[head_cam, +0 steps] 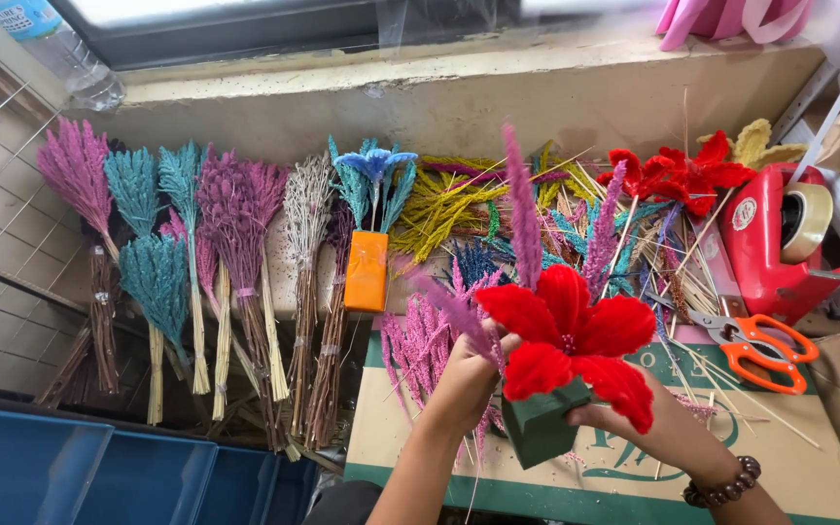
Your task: The person trims the stems of pink dried flowers with orange scissors, then inserts a red artificial flower into a green floral foam block. They continue adding pink dried flower stems around the red flower, adjusting their positions to form a small arrangement.
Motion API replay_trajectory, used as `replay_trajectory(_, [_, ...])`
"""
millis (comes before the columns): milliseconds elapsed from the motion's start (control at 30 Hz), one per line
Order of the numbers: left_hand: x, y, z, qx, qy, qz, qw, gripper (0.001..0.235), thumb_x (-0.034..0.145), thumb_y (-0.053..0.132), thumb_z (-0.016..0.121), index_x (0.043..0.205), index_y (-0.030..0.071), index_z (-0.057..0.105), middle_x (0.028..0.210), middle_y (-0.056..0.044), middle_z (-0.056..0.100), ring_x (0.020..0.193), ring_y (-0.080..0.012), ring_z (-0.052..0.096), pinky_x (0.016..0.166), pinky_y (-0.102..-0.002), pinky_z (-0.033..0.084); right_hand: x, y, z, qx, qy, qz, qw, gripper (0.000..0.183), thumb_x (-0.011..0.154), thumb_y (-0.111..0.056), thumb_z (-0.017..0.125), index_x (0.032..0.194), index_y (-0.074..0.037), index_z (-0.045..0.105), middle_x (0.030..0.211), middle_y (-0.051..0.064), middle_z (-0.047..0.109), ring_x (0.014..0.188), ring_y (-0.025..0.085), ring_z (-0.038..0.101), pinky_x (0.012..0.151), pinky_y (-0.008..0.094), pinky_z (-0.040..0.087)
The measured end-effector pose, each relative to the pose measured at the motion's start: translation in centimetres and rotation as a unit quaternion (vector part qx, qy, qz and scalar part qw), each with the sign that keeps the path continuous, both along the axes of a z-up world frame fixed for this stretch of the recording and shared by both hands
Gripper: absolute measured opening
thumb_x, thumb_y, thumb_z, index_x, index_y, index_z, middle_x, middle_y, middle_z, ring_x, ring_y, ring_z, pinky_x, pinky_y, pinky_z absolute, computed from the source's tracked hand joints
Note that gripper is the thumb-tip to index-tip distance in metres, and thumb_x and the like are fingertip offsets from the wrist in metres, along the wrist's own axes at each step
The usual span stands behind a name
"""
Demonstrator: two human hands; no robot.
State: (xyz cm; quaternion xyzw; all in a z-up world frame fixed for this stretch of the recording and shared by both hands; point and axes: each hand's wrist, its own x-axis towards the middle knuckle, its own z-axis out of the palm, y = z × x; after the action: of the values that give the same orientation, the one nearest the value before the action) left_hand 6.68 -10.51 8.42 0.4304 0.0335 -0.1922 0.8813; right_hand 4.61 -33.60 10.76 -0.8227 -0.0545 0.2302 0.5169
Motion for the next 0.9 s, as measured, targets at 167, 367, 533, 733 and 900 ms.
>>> replay_trajectory(167, [0.2,0.2,0.2,-0.005,0.041,0.031,0.999,0.013,0.098,0.012,0.066,0.105,0.007,0.057,0.095,-0.011,0.064,0.079,-0.0184,0.063,0.067,-0.028,0.052,-0.2,0.2,0.4,0.006,0.069,-0.052,0.996,0.052,0.069,-0.034,0.084,0.116,-0.012,0.08,0.105,0.008,0.087,0.095,0.023,0.079,0.086,0.038,0.063])
replay_trajectory(367, [0.2,0.6,0.5,0.012,0.044,0.034,0.998,0.015,0.098,0.017,0.062,0.108,0.007,0.057,0.099,-0.011,0.065,0.083,-0.0193,0.063,0.07,-0.029,0.052,-0.2,0.5,0.5,-0.06,0.111,-0.078,0.989,0.067,0.068,-0.039,0.083,0.129,-0.016,0.071,0.121,0.006,0.08,0.107,0.023,0.075,0.092,0.038,0.061])
replay_trajectory(533, [-0.2,0.5,0.6,0.026,0.045,0.036,0.998,0.019,0.098,0.021,0.059,0.111,0.007,0.057,0.101,-0.012,0.066,0.086,-0.02,0.063,0.073,-0.03,0.052,-0.3,0.2,-0.3,-0.035,0.066,-0.06,0.995,0.052,0.07,-0.036,0.084,0.117,-0.014,0.078,0.114,0.005,0.084,0.106,0.022,0.077,0.093,0.038,0.061])
replay_trajectory(733, [-0.2,0.1,0.7,0.047,0.047,0.035,0.997,0.025,0.098,0.026,0.055,0.114,0.006,0.058,0.105,-0.013,0.066,0.09,-0.0209,0.064,0.077,-0.031,0.052,0.0,-0.1,-0.7,-0.007,0.09,-0.077,0.993,0.045,0.071,-0.026,0.087,0.111,-0.007,0.08,0.104,0.01,0.085,0.098,0.026,0.078,0.087,0.04,0.063])
replay_trajectory(900, [-0.3,0.0,0.9,0.062,0.048,0.034,0.996,0.031,0.098,0.03,0.052,0.116,0.006,0.058,0.108,-0.013,0.067,0.094,-0.0216,0.064,0.08,-0.032,0.053,-0.2,-0.1,-0.5,-0.042,0.116,-0.098,0.987,0.055,0.071,-0.028,0.086,0.121,-0.01,0.076,0.112,0.01,0.086,0.106,0.025,0.078,0.094,0.041,0.061])
